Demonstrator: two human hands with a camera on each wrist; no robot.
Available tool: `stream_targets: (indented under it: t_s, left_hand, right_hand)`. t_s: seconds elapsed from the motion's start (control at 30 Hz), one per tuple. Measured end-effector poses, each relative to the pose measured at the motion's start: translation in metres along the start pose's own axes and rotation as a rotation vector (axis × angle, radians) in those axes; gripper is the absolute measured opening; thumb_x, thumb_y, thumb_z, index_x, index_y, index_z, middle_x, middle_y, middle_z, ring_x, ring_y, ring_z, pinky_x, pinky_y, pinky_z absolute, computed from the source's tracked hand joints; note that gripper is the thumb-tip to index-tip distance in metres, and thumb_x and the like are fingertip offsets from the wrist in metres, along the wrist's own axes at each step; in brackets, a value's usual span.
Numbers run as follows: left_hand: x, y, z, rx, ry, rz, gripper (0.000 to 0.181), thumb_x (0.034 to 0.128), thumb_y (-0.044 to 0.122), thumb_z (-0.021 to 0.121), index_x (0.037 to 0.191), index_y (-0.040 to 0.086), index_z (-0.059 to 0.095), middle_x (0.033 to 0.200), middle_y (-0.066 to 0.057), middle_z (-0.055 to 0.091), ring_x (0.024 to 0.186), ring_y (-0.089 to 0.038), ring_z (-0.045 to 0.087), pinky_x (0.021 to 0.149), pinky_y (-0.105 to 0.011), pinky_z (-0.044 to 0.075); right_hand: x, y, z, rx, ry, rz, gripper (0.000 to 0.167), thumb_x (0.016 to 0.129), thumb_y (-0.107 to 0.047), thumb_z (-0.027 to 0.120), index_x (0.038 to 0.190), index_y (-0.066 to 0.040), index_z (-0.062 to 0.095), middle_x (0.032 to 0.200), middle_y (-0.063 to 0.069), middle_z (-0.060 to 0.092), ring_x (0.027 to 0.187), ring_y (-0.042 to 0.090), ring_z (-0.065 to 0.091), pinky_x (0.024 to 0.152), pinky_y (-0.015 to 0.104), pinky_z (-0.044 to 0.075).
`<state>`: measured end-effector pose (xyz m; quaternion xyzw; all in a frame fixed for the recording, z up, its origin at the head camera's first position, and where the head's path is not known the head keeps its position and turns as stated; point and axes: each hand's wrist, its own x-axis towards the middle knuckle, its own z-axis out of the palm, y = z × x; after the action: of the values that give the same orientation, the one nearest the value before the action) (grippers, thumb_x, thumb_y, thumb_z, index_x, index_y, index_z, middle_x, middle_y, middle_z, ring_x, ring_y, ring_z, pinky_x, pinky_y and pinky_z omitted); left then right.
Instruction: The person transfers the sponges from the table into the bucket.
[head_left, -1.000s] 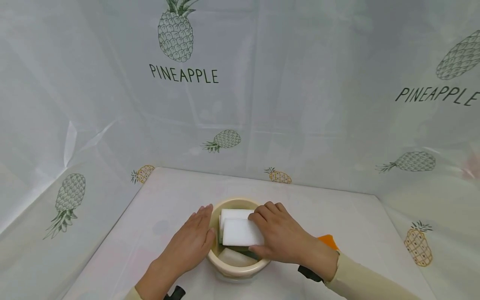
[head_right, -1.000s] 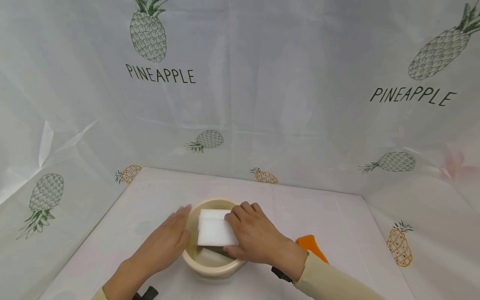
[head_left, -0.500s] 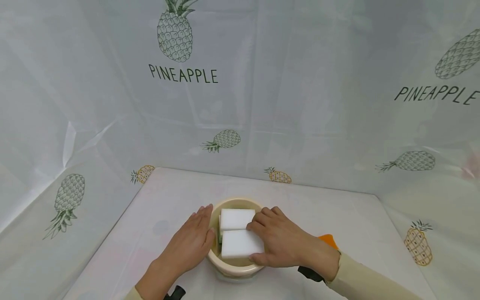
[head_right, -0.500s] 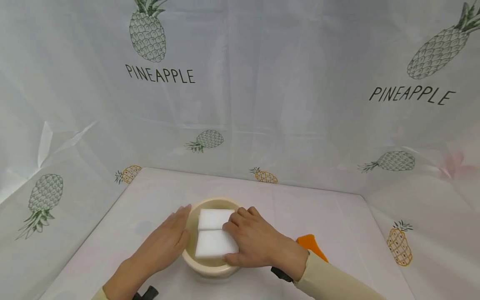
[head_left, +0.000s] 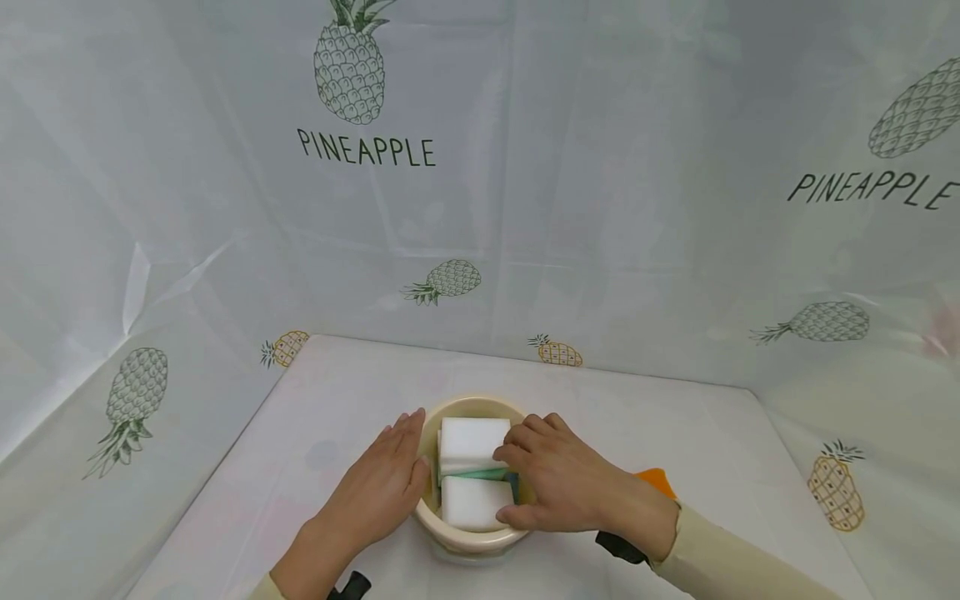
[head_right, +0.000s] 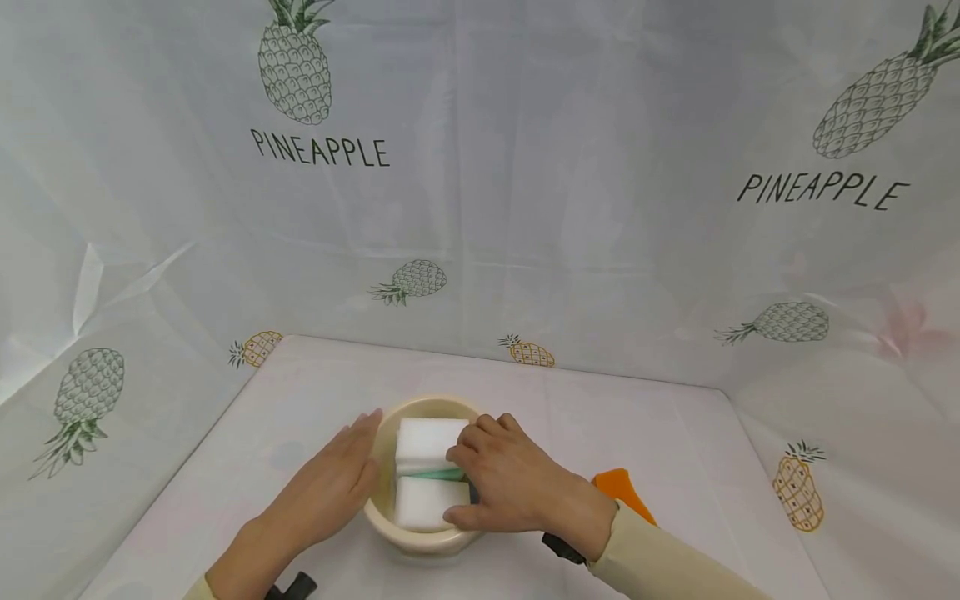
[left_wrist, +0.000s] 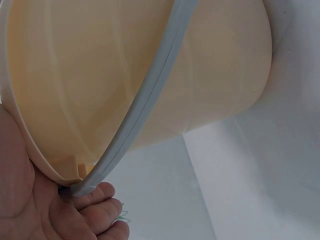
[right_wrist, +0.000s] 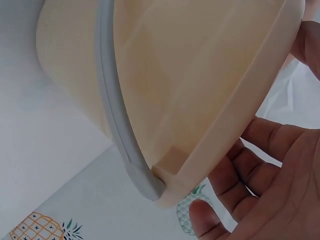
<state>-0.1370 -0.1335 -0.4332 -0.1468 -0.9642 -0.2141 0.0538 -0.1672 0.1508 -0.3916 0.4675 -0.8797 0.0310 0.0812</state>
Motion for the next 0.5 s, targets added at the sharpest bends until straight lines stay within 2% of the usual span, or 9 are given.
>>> stream_targets:
  t_s: [0.17, 0.37, 0.5]
  left_hand:
    - [0.000, 0.001, 0.000, -0.007, -0.007, -0.004, 0.060, 0.1098, 0.024, 0.049, 0.159, -0.007, 0.038, 0.166, -0.018, 0.042, 0.156, -0.034, 0.038, 0.130, -0.050, 0.031]
    - [0.000, 0.001, -0.001, -0.013, -0.004, -0.001, 0.060, 0.1099, 0.024, 0.049, 0.159, -0.008, 0.037, 0.166, -0.019, 0.041, 0.156, -0.035, 0.037, 0.130, -0.050, 0.031]
    - [0.000, 0.001, -0.001, -0.012, 0.002, 0.001, 0.060, 0.1098, 0.024, 0.049, 0.159, -0.008, 0.037, 0.166, -0.018, 0.041, 0.156, -0.034, 0.037, 0.130, -0.050, 0.031]
  right_hand:
    - [-0.002, 0.001, 0.002, -0.036, 0.031, 0.005, 0.054, 0.092, -0.062, 0.070, 0.121, -0.016, 0.072, 0.108, -0.007, 0.062, 0.100, 0.013, 0.050, 0.087, 0.031, 0.038]
    - [-0.006, 0.003, 0.008, -0.112, 0.120, 0.025, 0.053, 0.092, -0.060, 0.072, 0.120, -0.015, 0.070, 0.111, -0.004, 0.064, 0.102, 0.016, 0.052, 0.088, 0.034, 0.041]
    - [-0.009, 0.005, 0.014, -0.125, 0.175, 0.066, 0.050, 0.092, -0.055, 0.074, 0.121, -0.015, 0.070, 0.116, -0.002, 0.065, 0.107, 0.018, 0.054, 0.092, 0.036, 0.043]
